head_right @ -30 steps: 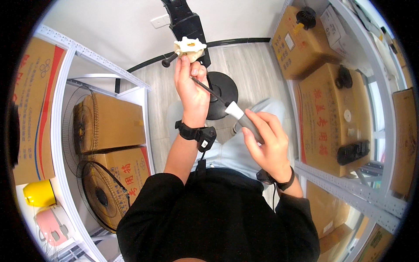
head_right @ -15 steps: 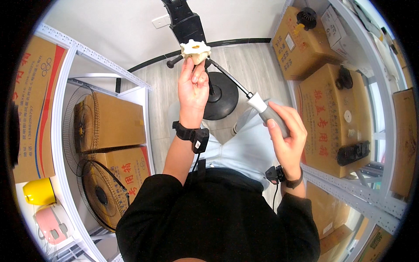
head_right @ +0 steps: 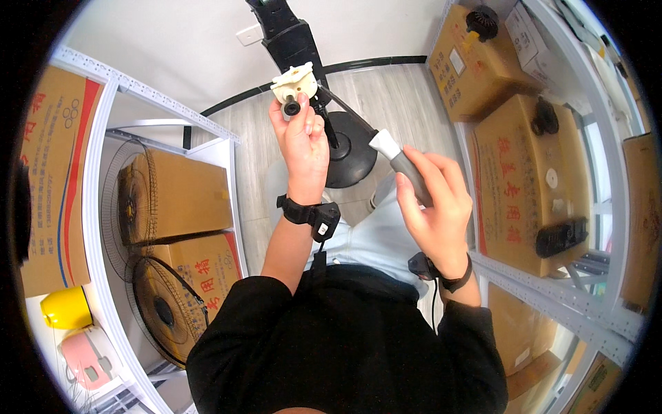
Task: The person sits on the floor and uses a screwdriver to manipulate a white plastic mechanical part. They repeatedly insert and remove a black rod, rotate the part, and adjust its components.
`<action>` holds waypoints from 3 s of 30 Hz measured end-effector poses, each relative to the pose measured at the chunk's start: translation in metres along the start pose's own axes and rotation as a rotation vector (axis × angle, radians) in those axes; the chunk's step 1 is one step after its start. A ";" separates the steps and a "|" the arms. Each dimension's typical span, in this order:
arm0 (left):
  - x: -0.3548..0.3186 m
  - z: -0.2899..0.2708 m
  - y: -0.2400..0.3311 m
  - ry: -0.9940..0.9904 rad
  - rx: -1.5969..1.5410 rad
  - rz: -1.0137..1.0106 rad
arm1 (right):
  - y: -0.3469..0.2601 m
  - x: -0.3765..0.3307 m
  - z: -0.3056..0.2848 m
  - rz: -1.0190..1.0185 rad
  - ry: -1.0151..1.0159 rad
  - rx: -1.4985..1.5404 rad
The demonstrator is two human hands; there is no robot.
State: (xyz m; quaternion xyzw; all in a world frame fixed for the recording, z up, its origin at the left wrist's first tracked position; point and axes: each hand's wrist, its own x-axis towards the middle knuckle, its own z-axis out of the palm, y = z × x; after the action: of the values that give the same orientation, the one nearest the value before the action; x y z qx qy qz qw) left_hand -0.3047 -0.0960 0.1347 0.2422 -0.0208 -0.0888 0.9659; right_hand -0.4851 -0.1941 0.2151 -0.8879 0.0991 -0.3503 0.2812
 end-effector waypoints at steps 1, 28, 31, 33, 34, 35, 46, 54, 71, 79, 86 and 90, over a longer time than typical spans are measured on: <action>-0.001 0.000 0.000 0.003 0.012 0.013 | -0.001 0.001 0.001 -0.020 0.004 -0.017; -0.005 0.003 0.006 -0.042 0.098 0.144 | -0.018 0.005 0.007 -0.067 -0.014 -0.118; -0.006 0.003 0.007 -0.040 0.137 0.139 | -0.020 0.006 0.007 -0.075 -0.016 -0.120; -0.006 0.002 0.006 -0.036 0.147 0.150 | -0.021 0.007 0.006 -0.091 -0.018 -0.140; -0.006 0.002 0.006 -0.035 0.163 0.156 | -0.021 0.007 0.006 -0.096 -0.023 -0.154; -0.006 0.002 0.006 -0.030 0.182 0.160 | -0.022 0.009 0.005 -0.079 -0.031 -0.142; -0.008 -0.002 0.006 -0.012 0.251 0.184 | -0.023 0.026 -0.009 0.013 -0.156 -0.179; -0.006 0.002 0.008 0.016 0.274 0.223 | -0.006 0.036 -0.009 0.178 -0.166 -0.069; -0.007 -0.001 0.012 -0.007 0.375 0.229 | 0.015 0.038 -0.005 0.156 -0.271 0.052; -0.005 -0.004 0.011 0.001 0.429 0.274 | 0.017 0.032 -0.001 0.342 -0.327 0.207; -0.005 -0.007 0.011 0.011 0.429 0.286 | 0.019 0.033 -0.002 0.590 -0.419 0.354; -0.004 -0.006 0.011 0.009 0.420 0.312 | 0.018 0.030 0.004 0.478 -0.368 0.359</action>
State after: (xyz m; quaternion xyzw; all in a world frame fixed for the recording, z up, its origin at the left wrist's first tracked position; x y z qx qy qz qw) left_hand -0.3066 -0.0824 0.1347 0.4315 -0.0713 0.0686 0.8967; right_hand -0.4601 -0.2188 0.2196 -0.8244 0.1886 -0.1207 0.5199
